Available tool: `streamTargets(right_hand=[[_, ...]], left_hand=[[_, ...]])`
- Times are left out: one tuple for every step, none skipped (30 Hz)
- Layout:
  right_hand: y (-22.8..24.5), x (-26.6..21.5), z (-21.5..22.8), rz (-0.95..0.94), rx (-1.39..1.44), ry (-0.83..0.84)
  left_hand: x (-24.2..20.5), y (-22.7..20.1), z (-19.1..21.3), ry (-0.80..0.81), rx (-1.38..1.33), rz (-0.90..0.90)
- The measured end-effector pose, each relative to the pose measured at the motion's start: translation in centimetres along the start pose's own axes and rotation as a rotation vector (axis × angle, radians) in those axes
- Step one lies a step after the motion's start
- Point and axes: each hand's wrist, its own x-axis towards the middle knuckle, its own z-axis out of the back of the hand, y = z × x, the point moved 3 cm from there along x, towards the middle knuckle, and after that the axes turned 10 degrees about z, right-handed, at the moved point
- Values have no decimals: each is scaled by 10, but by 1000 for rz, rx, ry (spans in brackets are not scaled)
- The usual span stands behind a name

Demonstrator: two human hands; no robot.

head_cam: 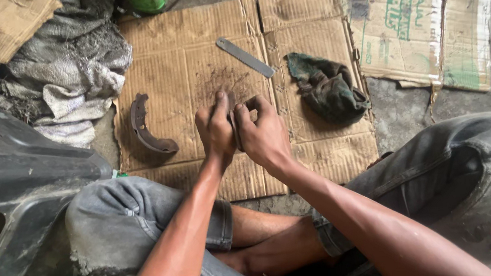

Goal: The person cleans debris from brake components using their hands and a file.

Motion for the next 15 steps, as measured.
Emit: streamTargets(right_hand=[[3, 7, 0, 6, 0, -4], [8, 16, 0, 118, -32, -79], [10, 20, 2, 232, -64, -154], [7, 17, 0, 228, -60, -148], [1, 14, -2, 136, -14, -89], [-3, 12, -6, 51, 33, -34], [-5, 10, -8, 53, 38, -31], [-5, 11, -6, 128, 1, -62], [-5, 14, -5, 204, -36, -92], [-7, 20, -6, 201, -37, -91], [-6, 30, -6, 202, -21, -102], [-7, 33, -8, 198, -3, -110], [-11, 28, -8, 189, -4, -104], [-13, 28, -5, 140, 4, -88], [-13, 26, -3, 92, 13, -72]], left_hand=[[2, 2, -1, 2, -2, -6], [0, 6, -2, 9, 6, -21], [-1, 8, -3, 15, 14, -36], [-2, 8, -1, 10, 19, -33], [-3, 6, -1, 34, -30, -24], [-2, 3, -2, 60, -79, -22], [-5, 0, 0, 58, -75, -25], [-6, -1, -1, 21, -31, -9], [-5, -1, -2, -16, 14, 7], [-3, -1, -3, -16, 13, 11], [2, 0, -4, 5, -29, 20], [2, 2, -3, 22, -68, 33], [-3, 6, 0, 18, -66, 42], [-2, 4, 0, 6, 20, -12], [-1, 1, 0, -5, 107, -66]])
